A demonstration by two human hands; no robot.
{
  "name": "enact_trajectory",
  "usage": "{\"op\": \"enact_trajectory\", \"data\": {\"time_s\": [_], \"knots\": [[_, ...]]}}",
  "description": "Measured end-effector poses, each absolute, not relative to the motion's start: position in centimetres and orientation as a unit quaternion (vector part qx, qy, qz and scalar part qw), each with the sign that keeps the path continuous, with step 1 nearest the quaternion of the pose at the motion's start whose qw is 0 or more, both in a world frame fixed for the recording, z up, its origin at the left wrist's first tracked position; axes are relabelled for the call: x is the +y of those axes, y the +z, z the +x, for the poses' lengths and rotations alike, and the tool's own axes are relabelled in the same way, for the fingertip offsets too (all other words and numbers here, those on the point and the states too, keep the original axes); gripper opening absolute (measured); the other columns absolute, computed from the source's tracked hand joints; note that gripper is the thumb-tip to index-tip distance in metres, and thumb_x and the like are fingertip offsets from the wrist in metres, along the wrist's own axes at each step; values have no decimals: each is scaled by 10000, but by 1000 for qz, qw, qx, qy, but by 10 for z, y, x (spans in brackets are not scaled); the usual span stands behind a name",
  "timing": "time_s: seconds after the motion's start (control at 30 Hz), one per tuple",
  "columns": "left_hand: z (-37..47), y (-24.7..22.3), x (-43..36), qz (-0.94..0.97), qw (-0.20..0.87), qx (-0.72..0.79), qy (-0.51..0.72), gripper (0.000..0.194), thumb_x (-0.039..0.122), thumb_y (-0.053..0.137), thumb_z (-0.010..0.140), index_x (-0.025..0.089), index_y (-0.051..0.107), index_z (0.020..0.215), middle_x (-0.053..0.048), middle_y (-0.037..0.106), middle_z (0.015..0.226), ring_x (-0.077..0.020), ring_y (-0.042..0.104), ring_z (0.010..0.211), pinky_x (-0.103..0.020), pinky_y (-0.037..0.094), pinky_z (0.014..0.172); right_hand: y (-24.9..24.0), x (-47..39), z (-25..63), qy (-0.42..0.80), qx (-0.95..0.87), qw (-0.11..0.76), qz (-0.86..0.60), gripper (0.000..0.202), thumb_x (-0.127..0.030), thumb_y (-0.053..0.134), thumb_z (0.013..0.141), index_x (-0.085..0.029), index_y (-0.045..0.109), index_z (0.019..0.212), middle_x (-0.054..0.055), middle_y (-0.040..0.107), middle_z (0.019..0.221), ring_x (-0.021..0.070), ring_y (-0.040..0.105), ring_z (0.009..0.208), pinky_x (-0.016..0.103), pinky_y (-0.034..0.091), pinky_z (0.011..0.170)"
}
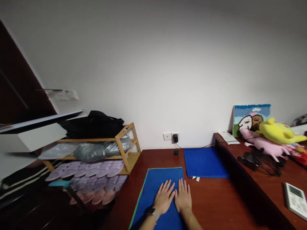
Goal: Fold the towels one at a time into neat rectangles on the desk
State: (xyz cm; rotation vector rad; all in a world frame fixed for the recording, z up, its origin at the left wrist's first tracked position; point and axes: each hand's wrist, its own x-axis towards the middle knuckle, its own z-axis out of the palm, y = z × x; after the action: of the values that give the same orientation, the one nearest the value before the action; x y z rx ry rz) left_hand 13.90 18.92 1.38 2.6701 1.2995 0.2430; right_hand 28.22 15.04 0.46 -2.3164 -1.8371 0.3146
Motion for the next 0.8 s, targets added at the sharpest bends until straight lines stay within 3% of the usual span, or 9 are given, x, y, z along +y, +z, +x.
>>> {"op": "enact_trajectory", "data": {"time_s": [0.17, 0.33, 0.47, 0.63, 0.8], "knots": [[123, 13, 213, 885, 73, 452, 82, 590, 570, 184, 1043, 370, 256, 1594, 3, 274, 1687, -229, 238, 1561, -510, 218, 1276, -1, 162, 284, 103, -609, 99, -780, 666, -437, 173, 1006, -173, 196, 1616, -7, 137, 1690, 226, 81, 1574, 464, 71, 1284], [38, -2, 214, 798, 30, 600, 51, 659, 596, 232, 1015, 287, 279, 1596, -48, 269, 1680, -279, 250, 1555, -552, 236, 1254, 1, 163, 283, 105, -598, 113, -787, 676, -464, 153, 1012, -167, 162, 1620, -15, 118, 1695, 215, 72, 1576, 452, 58, 1285], [-13, -5, 195, 761, -12, 646, 61, 705, 589, 201, 1017, 210, 233, 1611, -63, 250, 1687, -254, 239, 1560, -506, 202, 1272, 17, 159, 283, 114, -596, 99, -789, 666, -440, 167, 1018, -152, 160, 1619, -7, 123, 1698, 201, 70, 1577, 422, 43, 1282], [-10, 7, 183, 766, -25, 639, 69, 682, 553, 245, 1017, 197, 296, 1596, -84, 301, 1671, -263, 269, 1552, -513, 200, 1269, 22, 130, 280, 118, -570, 92, -808, 653, -385, 112, 1025, -120, 137, 1621, 22, 125, 1703, 214, 94, 1575, 422, 101, 1277], [-5, 13, 183, 769, -50, 629, 100, 639, 478, 260, 1017, 189, 343, 1581, -84, 351, 1653, -267, 283, 1547, -516, 196, 1271, 1, 89, 277, 115, -611, 110, -776, 680, -489, 148, 1018, -174, 206, 1618, -24, 169, 1687, 209, 117, 1573, 426, 100, 1285]]}}
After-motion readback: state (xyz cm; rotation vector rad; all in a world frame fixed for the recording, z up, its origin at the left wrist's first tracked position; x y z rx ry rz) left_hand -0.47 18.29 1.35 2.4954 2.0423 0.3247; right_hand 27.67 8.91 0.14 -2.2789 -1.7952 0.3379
